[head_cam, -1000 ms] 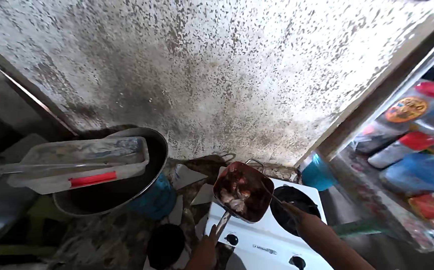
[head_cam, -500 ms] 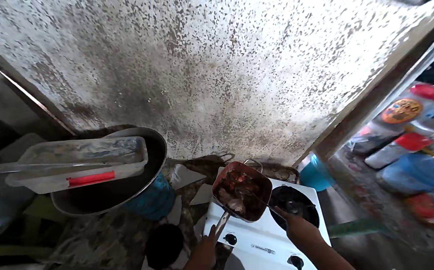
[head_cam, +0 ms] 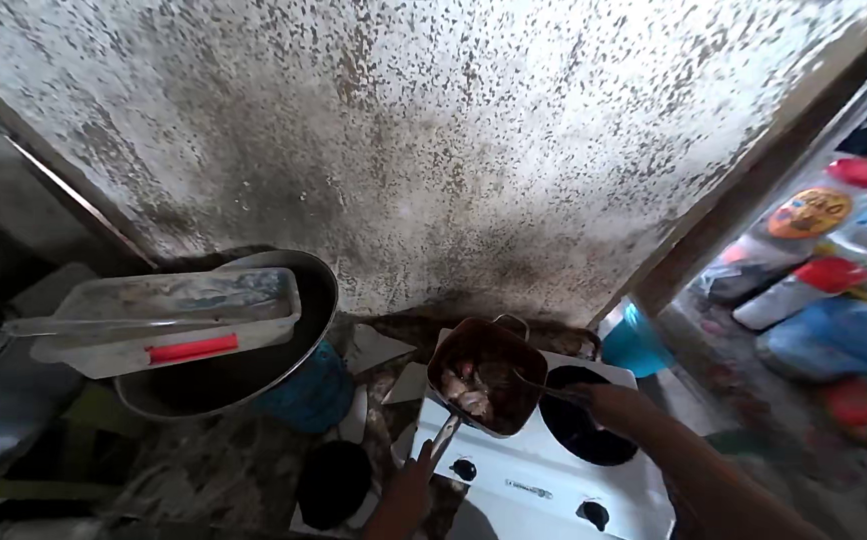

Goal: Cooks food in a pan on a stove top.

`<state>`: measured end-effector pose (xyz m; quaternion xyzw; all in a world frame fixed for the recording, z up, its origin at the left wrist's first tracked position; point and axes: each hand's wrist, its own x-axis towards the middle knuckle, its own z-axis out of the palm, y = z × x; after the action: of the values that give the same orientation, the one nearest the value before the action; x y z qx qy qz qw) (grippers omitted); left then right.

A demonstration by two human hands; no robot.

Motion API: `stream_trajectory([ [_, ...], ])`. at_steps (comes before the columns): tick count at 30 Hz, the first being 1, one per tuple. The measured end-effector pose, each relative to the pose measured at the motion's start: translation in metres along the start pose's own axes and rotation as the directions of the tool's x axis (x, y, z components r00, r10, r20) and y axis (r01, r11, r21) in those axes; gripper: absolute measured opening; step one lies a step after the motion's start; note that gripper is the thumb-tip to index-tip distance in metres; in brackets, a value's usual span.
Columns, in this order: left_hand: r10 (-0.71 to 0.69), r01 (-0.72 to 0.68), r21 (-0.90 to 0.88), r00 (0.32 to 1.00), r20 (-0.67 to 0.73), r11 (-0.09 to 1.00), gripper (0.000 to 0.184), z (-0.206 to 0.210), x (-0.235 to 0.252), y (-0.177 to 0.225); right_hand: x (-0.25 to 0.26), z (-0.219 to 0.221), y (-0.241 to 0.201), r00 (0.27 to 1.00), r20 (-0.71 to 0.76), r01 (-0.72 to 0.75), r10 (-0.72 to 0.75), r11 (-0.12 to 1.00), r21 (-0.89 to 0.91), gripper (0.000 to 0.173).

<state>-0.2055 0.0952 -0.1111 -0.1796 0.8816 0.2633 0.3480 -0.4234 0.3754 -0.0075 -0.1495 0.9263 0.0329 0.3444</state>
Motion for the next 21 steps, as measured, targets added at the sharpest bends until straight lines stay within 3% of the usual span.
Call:
stream_trajectory([
  [2,-0.019,0.019,0.027,1.000,0.000,0.999,0.092,-0.003,0.002,-0.001,0.004,-0.017,-0.001,0.998,0.039,-0.039,0.041,0.998,-0.049,0.046],
  [6,-0.062,0.060,0.067,0.998,0.016,0.996,0.093,-0.008,0.002,0.002,0.020,-0.024,-0.009,0.998,0.057,0.027,-0.028,0.999,0.019,0.038],
  [12,-0.033,0.032,0.056,0.999,0.009,0.998,0.092,-0.004,0.001,0.002,0.003,-0.028,-0.038,0.994,0.103,0.035,-0.032,0.999,-0.030,0.034],
  [21,-0.021,0.020,0.053,1.000,0.018,0.998,0.094,-0.006,0.002,-0.001,0.011,-0.031,0.005,0.962,0.272,-0.015,-0.016,0.994,0.111,0.037],
])
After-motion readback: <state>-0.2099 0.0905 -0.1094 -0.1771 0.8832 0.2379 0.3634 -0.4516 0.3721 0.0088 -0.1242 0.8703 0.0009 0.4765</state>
